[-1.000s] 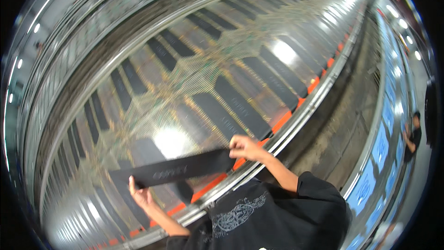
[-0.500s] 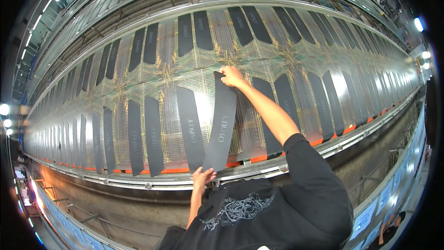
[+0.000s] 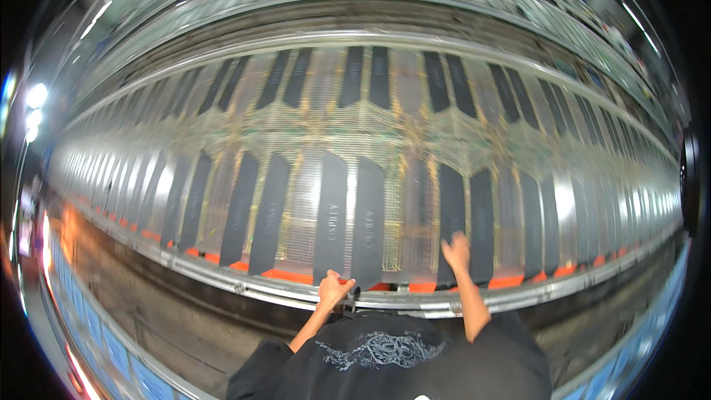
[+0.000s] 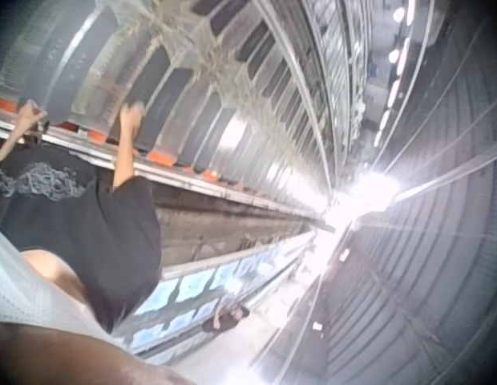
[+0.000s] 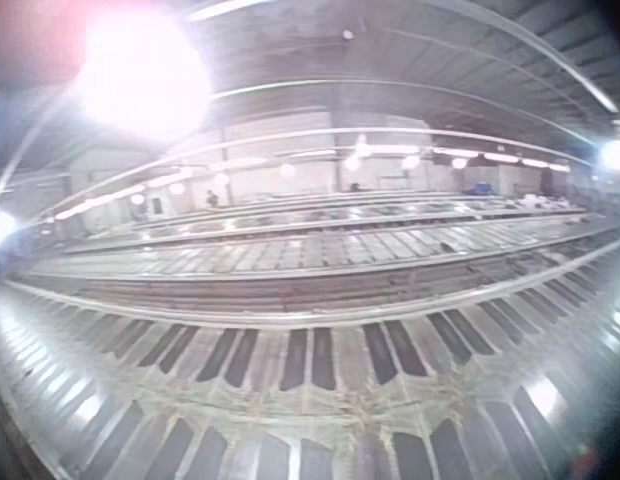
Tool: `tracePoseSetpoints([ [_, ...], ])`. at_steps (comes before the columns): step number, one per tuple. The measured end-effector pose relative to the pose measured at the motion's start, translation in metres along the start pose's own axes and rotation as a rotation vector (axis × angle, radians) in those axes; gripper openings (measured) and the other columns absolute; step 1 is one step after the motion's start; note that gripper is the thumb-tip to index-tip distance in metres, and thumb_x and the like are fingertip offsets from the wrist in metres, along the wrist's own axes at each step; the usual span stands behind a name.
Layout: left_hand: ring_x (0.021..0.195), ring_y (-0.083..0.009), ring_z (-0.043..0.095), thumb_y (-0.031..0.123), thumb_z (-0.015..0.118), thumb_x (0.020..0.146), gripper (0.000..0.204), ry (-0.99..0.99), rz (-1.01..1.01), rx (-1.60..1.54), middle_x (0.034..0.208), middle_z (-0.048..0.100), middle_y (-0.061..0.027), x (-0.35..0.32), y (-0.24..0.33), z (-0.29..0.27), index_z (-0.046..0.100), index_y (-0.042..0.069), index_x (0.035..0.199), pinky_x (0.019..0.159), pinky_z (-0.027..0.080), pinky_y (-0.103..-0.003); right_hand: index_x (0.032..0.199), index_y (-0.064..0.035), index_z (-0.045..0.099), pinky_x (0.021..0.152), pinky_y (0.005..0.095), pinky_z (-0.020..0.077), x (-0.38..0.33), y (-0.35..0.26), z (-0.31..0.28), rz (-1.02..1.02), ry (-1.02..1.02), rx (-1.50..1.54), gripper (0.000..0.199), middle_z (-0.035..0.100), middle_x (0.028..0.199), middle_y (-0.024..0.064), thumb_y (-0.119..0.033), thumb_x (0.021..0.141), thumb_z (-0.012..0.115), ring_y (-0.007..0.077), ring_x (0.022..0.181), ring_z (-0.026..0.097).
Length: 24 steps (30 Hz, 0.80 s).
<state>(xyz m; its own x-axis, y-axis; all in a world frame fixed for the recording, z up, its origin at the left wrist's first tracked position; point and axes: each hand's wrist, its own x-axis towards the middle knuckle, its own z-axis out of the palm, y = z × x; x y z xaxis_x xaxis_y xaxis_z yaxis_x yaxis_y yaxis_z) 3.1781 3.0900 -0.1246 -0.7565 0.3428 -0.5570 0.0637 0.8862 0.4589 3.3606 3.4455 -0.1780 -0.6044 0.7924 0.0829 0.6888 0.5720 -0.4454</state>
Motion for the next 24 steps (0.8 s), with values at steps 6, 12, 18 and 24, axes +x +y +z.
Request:
tracePoseSetpoints([
  [6, 0.085, -0.0338, 0.065, 0.05, 0.065, 0.076, 0.051, -0.168, 0.108, -0.04, 0.088, 0.067, -0.0166, 0.008, 0.012, -0.027, 0.059, 0.004, 0.097, 0.075, 0.049, -0.043, 0.098, 0.0028, 0.05, 0.063, 0.0431, 0.0514, -0.119, 0.082, 0.013, 0.613, 0.171, 0.089, 0.036, 0.059, 0.091, 0.0223, -0.019, 0.072, 0.063, 0.0357, 0.07, 0.061],
  [12, 0.085, -0.035, 0.064, 0.052, 0.062, 0.077, 0.046, -0.102, 0.275, -0.059, 0.083, 0.066, -0.0174, -0.005, 0.035, 0.001, 0.062, 0.008, 0.09, 0.075, 0.049, -0.045, 0.109, 0.0035, 0.034, 0.032, 0.0333, 0.0446, -0.114, 0.076, 0.03, 1.016, 0.159, 0.521, 0.048, 0.056, 0.078, 0.0219, -0.013, 0.073, 0.062, 0.0268, 0.045, 0.056],
  [18, 0.076, -0.0291, 0.064, 0.047, 0.064, 0.077, 0.041, -0.234, 0.253, -0.258, 0.074, 0.066, -0.0121, -0.033, 0.034, 0.048, 0.063, 0.007, 0.081, 0.071, 0.049, -0.041, 0.087, 0.0004, 0.051, 0.034, 0.0289, 0.0442, -0.101, 0.113, 0.005, 1.231, -0.323, 0.898, 0.037, 0.052, 0.068, 0.0102, -0.028, 0.077, 0.073, 0.0235, 0.042, 0.046],
  [24, 0.04, -0.0115, 0.046, 0.048, 0.062, 0.083, 0.042, -0.432, 0.113, -0.477, 0.062, 0.061, -0.0036, -0.04, 0.025, 0.103, 0.059, 0.007, 0.072, 0.037, 0.036, -0.029, 0.089, -0.002, 0.053, 0.036, 0.0242, 0.0448, -0.101, 0.097, -0.007, 1.261, -0.446, 1.124, 0.036, 0.06, 0.079, 0.0153, -0.034, 0.082, 0.069, 0.0288, 0.07, 0.064],
])
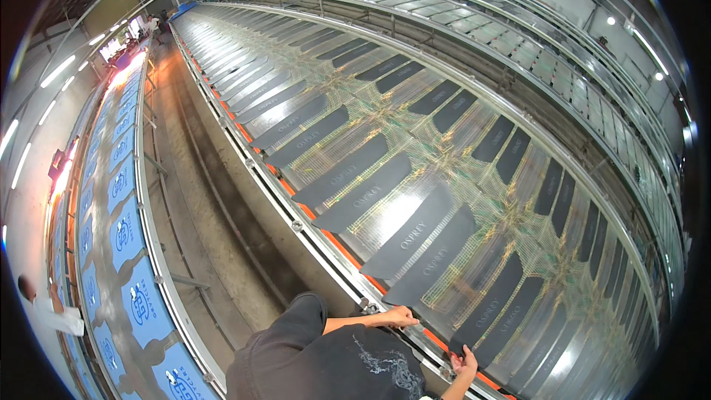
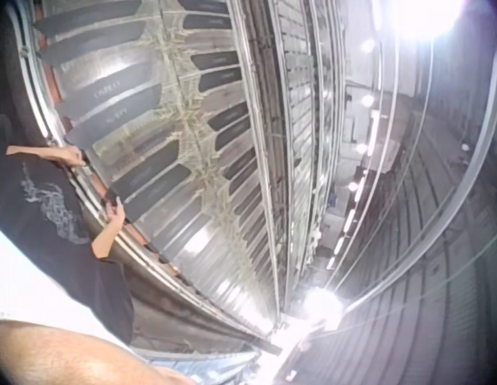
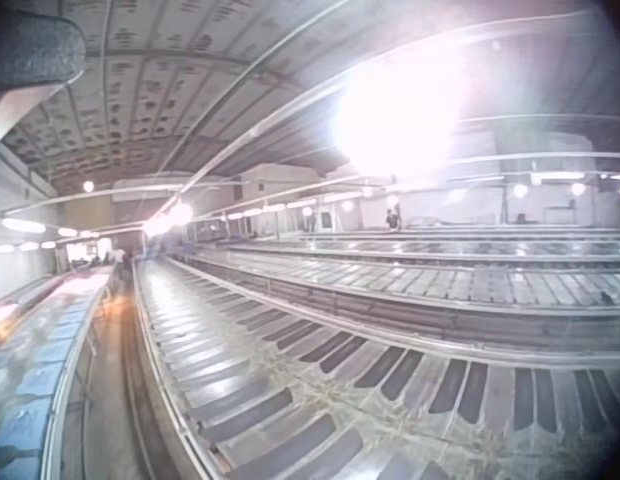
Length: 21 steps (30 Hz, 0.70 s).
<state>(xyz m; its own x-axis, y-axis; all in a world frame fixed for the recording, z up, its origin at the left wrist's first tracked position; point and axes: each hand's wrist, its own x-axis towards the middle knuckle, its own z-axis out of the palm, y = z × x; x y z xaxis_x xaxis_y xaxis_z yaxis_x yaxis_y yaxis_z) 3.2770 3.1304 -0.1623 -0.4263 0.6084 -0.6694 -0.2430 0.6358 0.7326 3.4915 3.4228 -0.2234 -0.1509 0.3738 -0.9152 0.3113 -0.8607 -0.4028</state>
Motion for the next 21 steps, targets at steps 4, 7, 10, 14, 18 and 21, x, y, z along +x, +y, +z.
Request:
tracePoseSetpoints([
  [4, 0.043, -0.0062, 0.042, 0.06, 0.06, 0.08, 0.049, -0.127, -0.1, -0.192, 0.061, 0.056, -0.0005, 0.014, 0.02, 0.028, 0.058, 0.011, 0.079, 0.037, 0.03, -0.024, 0.094, -0.0042, 0.056, 0.049, 0.0249, 0.0509, -0.002, -0.015, -0.014, 0.242, -0.367, 0.063, 0.032, 0.064, 0.087, 0.0113, -0.034, 0.086, 0.064, 0.0337, 0.085, 0.064],
  [7, 0.043, -0.0045, 0.039, 0.068, 0.055, 0.079, 0.057, -0.175, -0.207, -0.225, 0.06, 0.054, -0.0005, 0.033, 0.048, 0.063, 0.053, 0.011, 0.07, 0.036, 0.026, -0.022, 0.07, -0.0101, 0.051, 0.039, 0.0206, 0.0396, 0.008, -0.013, -0.022, 0.11, -0.34, 0.04, 0.03, 0.061, 0.073, 0.0078, -0.032, 0.088, 0.061, 0.0173, 0.058, 0.06],
  [10, 0.04, -0.0047, 0.032, 0.077, 0.047, 0.076, 0.067, -0.351, -0.368, -0.464, 0.059, 0.052, 0.0004, 0.059, 0.062, 0.114, 0.046, 0.012, 0.06, 0.034, 0.022, -0.021, 0.066, -0.0106, 0.049, 0.035, 0.0185, 0.0322, -0.01, -0.021, -0.005, 0.185, -0.404, 0.033, 0.03, 0.057, 0.066, 0.0064, -0.029, 0.087, 0.062, 0.0109, 0.044, 0.045],
  [14, 0.04, -0.0052, 0.032, 0.06, 0.044, 0.088, 0.055, -0.346, -0.34, -0.654, 0.057, 0.048, 0.002, 0.083, 0.077, 0.167, 0.052, 0.012, 0.064, 0.035, 0.026, -0.02, 0.068, -0.0116, 0.046, 0.032, 0.022, 0.0265, -0.019, -0.032, -0.001, 0.189, -0.508, -0.045, 0.03, 0.049, 0.059, 0.0043, -0.03, 0.091, 0.053, 0.0106, 0.037, 0.033],
  [18, 0.038, -0.0097, 0.037, 0.036, 0.043, 0.092, 0.037, -0.153, -0.285, -0.699, 0.058, 0.052, 0.0001, 0.135, 0.068, 0.187, 0.059, 0.01, 0.071, 0.035, 0.031, -0.026, 0.067, -0.0144, 0.043, 0.03, 0.0241, 0.0247, -0.016, -0.037, -0.003, 0.2, -0.563, -0.092, 0.029, 0.045, 0.055, 0.0023, -0.03, 0.09, 0.051, 0.0112, 0.036, 0.032],
  [21, 0.037, -0.0122, 0.039, 0.034, 0.044, 0.091, 0.034, 0.022, -0.142, -0.613, 0.056, 0.053, -0.0002, 0.147, 0.101, 0.196, 0.06, 0.01, 0.073, 0.034, 0.033, -0.029, 0.063, -0.0214, 0.04, 0.028, 0.0256, 0.0238, -0.028, -0.089, 0.029, 0.027, -0.507, -0.092, 0.031, 0.038, 0.048, -0.004, -0.033, 0.087, 0.055, 0.011, 0.032, 0.03],
])
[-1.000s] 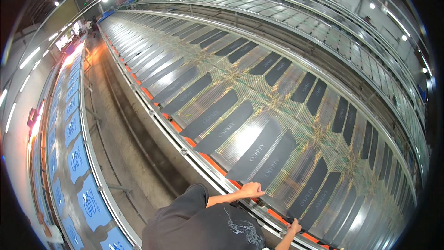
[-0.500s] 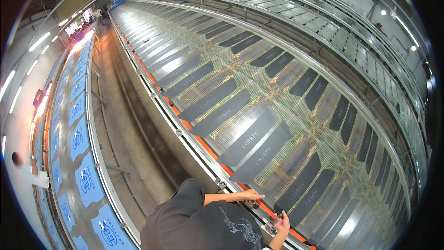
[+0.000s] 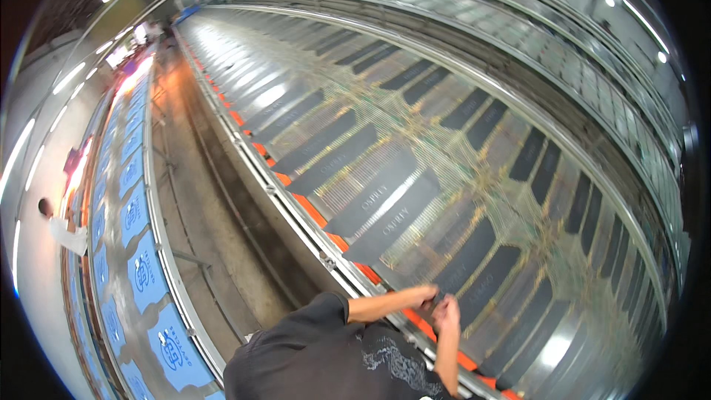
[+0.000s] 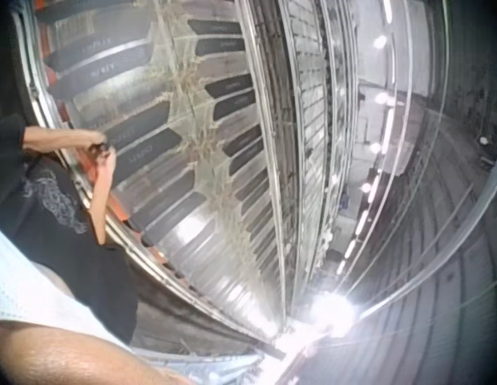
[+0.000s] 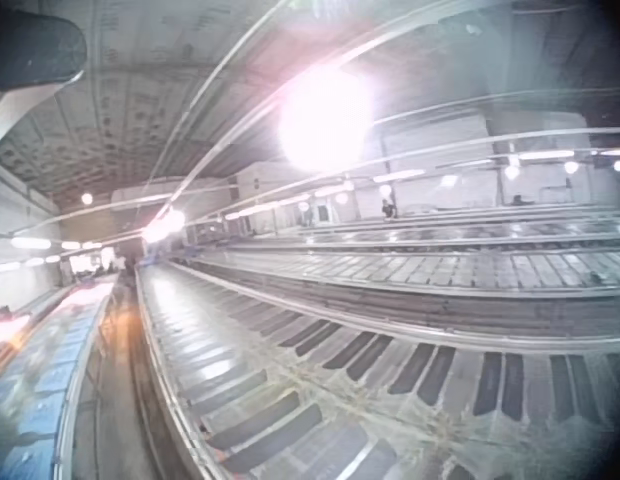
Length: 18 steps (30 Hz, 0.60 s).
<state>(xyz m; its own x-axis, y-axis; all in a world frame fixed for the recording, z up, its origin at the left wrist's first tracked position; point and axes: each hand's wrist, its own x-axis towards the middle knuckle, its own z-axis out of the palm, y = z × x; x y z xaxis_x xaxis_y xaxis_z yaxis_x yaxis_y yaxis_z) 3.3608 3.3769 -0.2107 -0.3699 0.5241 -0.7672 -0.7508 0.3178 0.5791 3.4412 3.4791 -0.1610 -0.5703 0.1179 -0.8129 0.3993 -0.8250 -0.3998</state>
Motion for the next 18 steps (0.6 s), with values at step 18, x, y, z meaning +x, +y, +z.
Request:
tracePoseSetpoints([
  [18, 0.081, -0.0202, 0.064, 0.024, 0.066, 0.083, 0.025, -0.371, 0.236, -0.529, 0.091, 0.066, -0.0092, -0.101, 0.312, 0.021, 0.062, 0.005, 0.098, 0.075, 0.054, -0.034, 0.081, -0.0034, 0.063, 0.051, 0.0236, 0.0391, -0.201, -0.14, 0.099, -0.333, -0.288, -0.767, 0.031, 0.062, 0.065, 0.0031, -0.034, 0.086, 0.063, 0.0075, 0.057, 0.053],
])
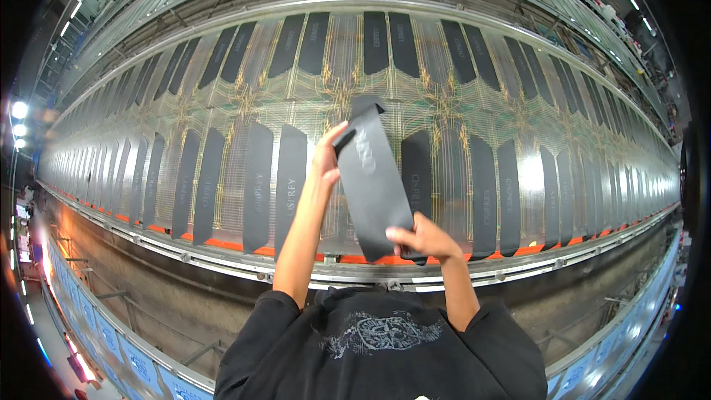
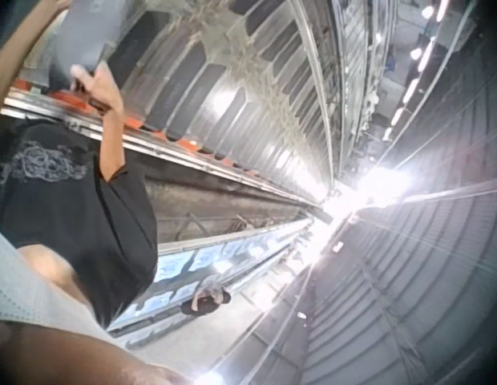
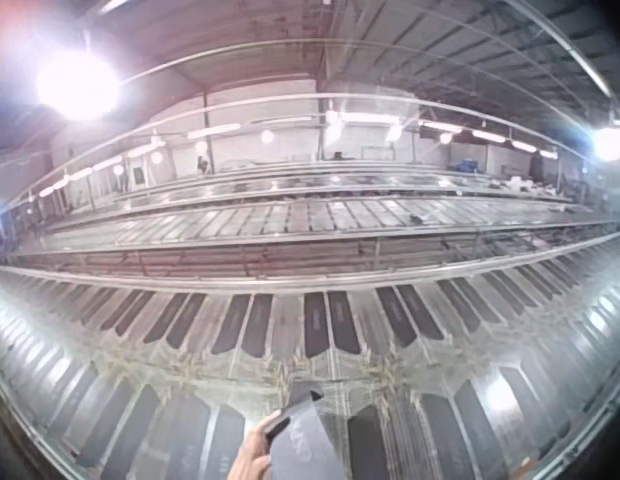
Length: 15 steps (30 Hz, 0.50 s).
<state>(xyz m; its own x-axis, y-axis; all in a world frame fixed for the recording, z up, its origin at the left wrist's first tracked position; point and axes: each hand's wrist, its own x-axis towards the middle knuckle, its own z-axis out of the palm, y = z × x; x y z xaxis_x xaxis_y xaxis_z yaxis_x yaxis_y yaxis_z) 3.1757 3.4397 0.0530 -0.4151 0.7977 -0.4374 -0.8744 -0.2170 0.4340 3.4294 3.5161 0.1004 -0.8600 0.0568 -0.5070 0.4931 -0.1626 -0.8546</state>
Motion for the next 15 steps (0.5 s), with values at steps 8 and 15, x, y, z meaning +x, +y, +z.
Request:
tracePoseSetpoints([
  [8, 0.085, -0.0157, 0.065, 0.012, 0.067, 0.082, 0.021, 0.348, 0.477, 0.243, 0.094, 0.067, -0.0058, -0.017, 0.004, -0.11, 0.063, 0.001, 0.1, 0.073, 0.053, -0.029, 0.055, -0.0014, 0.056, 0.044, 0.0263, 0.0356, -0.039, 0.107, -0.07, 0.047, 0.493, -0.276, 0.041, 0.047, 0.052, -0.0043, -0.029, 0.083, 0.069, 0.003, 0.05, 0.044],
  [15, 0.089, -0.0167, 0.064, 0.015, 0.066, 0.084, 0.025, 0.662, 0.384, 0.208, 0.099, 0.065, -0.0063, -0.081, -0.047, -0.188, 0.061, 0.001, 0.105, 0.072, 0.054, -0.031, 0.059, -0.0009, 0.047, 0.049, 0.0278, 0.0252, 0.039, 0.032, -0.124, -0.109, 0.53, -0.284, 0.037, 0.034, 0.056, -0.0054, -0.022, 0.084, 0.064, 0.0054, 0.055, 0.029],
])
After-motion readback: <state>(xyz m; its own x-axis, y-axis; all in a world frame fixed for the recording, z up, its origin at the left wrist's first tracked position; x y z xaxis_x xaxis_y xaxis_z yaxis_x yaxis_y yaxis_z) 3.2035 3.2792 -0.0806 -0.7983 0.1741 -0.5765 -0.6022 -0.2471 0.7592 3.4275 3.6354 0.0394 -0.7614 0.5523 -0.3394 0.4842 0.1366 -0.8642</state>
